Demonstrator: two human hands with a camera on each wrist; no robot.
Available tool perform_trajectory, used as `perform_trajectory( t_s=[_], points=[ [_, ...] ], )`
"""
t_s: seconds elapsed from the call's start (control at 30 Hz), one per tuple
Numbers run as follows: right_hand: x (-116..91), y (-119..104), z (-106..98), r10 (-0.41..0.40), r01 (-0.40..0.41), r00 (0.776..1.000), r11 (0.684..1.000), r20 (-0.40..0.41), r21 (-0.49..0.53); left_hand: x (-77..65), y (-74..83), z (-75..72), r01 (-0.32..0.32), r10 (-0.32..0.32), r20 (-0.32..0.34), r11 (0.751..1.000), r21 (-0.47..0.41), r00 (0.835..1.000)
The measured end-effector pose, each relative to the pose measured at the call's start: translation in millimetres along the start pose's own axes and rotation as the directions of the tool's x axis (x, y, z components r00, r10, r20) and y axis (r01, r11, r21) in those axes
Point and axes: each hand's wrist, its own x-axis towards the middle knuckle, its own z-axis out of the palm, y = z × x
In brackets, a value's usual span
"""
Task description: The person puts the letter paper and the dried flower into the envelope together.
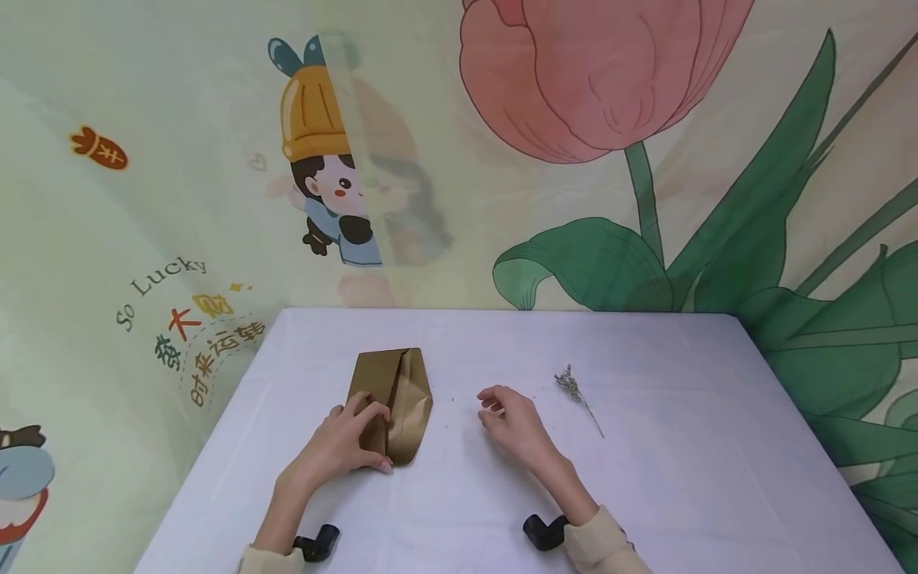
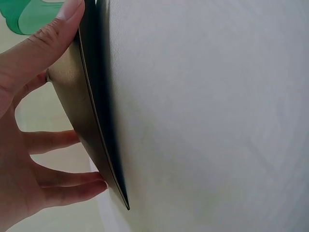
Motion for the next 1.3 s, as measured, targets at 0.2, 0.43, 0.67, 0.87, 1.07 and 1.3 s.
perform_trajectory(
  t_s=[0.2,0.43,0.67,0.87,1.07,1.3],
  points=[
    [-7,6,-8,-0.034,0.032,0.999,0.998,-0.034,-0.053,-0.7,0.5,0.3,0.006,-0.006,-0.002,1.0,0.012,1.0],
    [-11,16,-19,-0.034,0.024,0.996,0.993,-0.088,-0.116,-0.6,2.2,2.7,0.015,-0.015,0.007,1.0,-0.005,1.0],
    [-13,26,-26,-0.101,0.078,0.986,0.983,-0.134,-0.165,-2.7,3.1,1.1,0.017,-0.017,0.009,1.0,-0.004,1.0],
    [-15,31,-39,-0.099,0.068,0.981,0.981,-0.167,-0.182,-0.3,4.0,-3.6,0.011,-0.01,0.008,1.0,-0.01,1.0],
    [-16,36,-55,-0.05,0.024,0.985,0.987,-0.164,-0.156,7.4,4.2,-3.5,-0.007,0.007,-0.005,1.0,0.002,1.0],
    [-21,43,-58,-0.031,0.003,0.984,0.987,-0.173,-0.161,-2.1,2.5,0.0,-0.002,0.002,0.006,1.0,-0.017,1.0]
  ],
)
